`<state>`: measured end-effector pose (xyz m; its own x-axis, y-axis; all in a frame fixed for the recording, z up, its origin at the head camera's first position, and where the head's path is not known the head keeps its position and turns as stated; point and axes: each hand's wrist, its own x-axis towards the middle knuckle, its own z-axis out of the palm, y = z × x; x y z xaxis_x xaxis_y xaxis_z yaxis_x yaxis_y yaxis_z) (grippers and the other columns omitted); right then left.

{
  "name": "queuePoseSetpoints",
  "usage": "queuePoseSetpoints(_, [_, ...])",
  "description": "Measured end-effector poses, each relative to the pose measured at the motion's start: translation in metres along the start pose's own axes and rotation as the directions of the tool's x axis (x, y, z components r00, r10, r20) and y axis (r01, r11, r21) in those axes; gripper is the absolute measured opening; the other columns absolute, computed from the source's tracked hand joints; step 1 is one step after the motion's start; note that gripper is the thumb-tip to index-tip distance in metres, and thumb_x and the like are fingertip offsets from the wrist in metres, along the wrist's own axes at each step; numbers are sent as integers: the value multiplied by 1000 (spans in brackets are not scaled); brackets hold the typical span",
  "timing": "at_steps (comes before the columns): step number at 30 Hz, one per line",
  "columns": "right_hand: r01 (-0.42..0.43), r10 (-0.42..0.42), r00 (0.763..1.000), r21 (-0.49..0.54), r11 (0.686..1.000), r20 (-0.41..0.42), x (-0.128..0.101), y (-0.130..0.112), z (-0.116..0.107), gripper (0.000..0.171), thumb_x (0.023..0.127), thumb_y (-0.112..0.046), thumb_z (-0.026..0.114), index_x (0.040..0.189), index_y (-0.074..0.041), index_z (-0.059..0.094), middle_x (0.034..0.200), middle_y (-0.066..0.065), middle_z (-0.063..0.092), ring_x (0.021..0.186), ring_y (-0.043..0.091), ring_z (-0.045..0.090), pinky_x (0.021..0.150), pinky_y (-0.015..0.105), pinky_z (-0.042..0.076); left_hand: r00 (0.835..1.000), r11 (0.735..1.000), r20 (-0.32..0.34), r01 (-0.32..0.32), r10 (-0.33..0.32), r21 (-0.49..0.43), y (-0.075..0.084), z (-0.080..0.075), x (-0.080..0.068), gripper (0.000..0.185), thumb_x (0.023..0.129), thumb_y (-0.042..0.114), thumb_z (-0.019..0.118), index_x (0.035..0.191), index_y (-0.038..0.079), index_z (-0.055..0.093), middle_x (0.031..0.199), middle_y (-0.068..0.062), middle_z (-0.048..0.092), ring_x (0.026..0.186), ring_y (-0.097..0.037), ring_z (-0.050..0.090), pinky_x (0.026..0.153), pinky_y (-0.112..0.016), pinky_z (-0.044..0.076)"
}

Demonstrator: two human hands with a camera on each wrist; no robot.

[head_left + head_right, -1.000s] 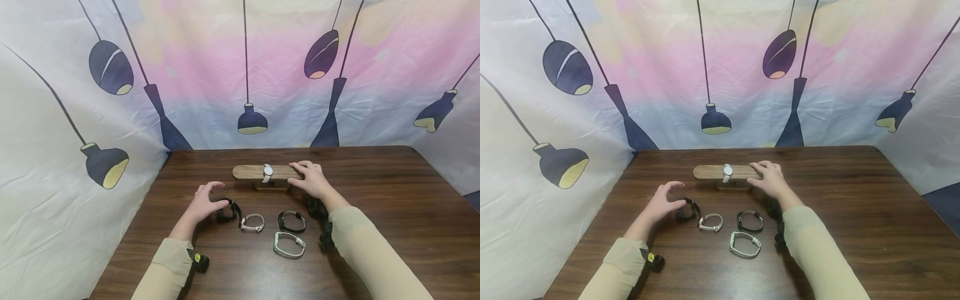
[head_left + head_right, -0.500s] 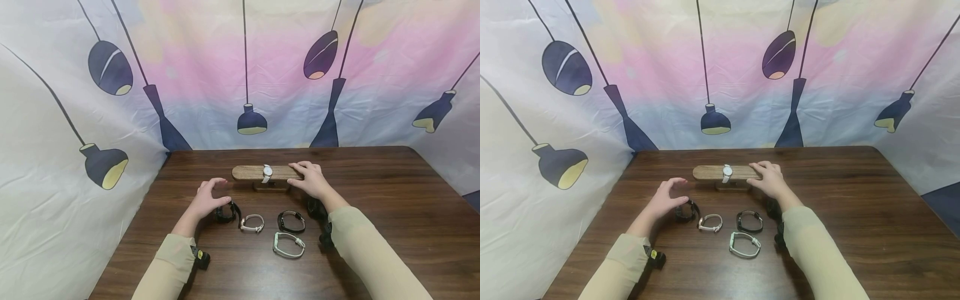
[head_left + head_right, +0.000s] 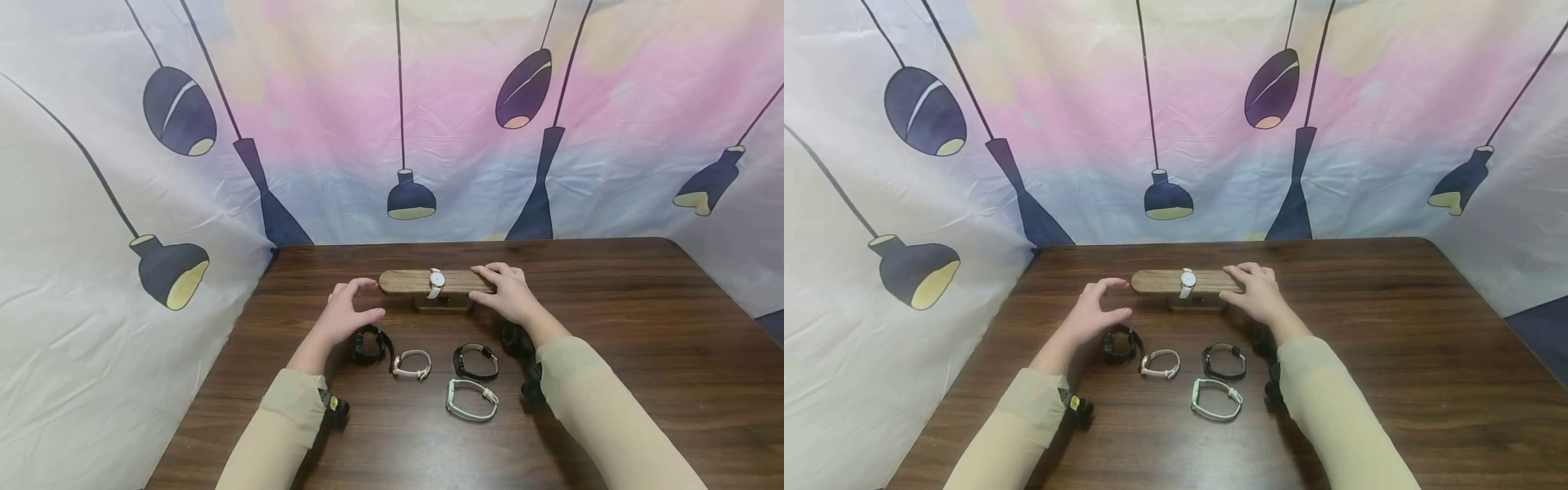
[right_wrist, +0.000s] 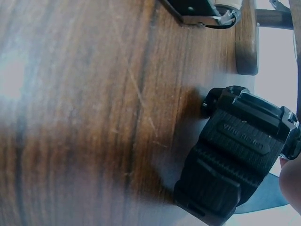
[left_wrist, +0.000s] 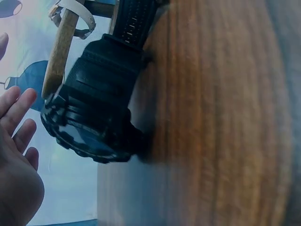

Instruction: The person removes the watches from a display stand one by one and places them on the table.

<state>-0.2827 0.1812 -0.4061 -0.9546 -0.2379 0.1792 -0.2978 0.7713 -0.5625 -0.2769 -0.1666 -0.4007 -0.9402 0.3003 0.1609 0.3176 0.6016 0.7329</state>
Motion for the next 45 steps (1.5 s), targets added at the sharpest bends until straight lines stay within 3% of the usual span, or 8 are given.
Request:
queuePoseSetpoints(11, [-2, 2, 1000, -10, 1000, -1, 1, 1, -1, 62, 89, -41, 63, 142, -17, 43, 140, 15, 35, 129, 43, 19, 99, 60, 24, 1000, 1000, 29, -12, 12, 10, 16, 2, 13, 50, 82, 36, 71, 126, 20, 52, 124, -9, 43, 112, -27, 40, 91, -50, 36])
queuePoseSetpoints(22, [1, -2, 1000, -6, 1000, -8, 0, 0, -3, 61, 89, -40, 63, 142, -16, 44, 140, 15, 35, 129, 43, 20, 99, 60, 24, 998, 999, 46, -44, 43, 30, 31, 3, 30, 51, 82, 36, 72, 127, 23, 53, 123, -6, 45, 115, -29, 37, 91, -51, 35])
queuePoseSetpoints(33, [-7, 7, 1000, -16, 1000, 11, 1, 0, -1, 62, 88, -41, 63, 142, -17, 43, 140, 15, 34, 129, 42, 20, 99, 59, 25, 993, 991, 101, -76, 65, 112, 40, 9, 37, 60, 80, 35, 74, 134, 21, 51, 127, -4, 47, 115, -26, 34, 94, -49, 31])
queuePoseSetpoints(45, [-17, 18, 1000, -26, 1000, 24, 1, 0, -3, 62, 89, -40, 63, 143, -18, 42, 141, 15, 33, 129, 42, 19, 99, 59, 25, 985, 987, 148, -108, 90, 119, 48, 23, 48, 60, 81, 34, 74, 135, 19, 51, 128, -4, 48, 117, -26, 35, 94, -50, 32])
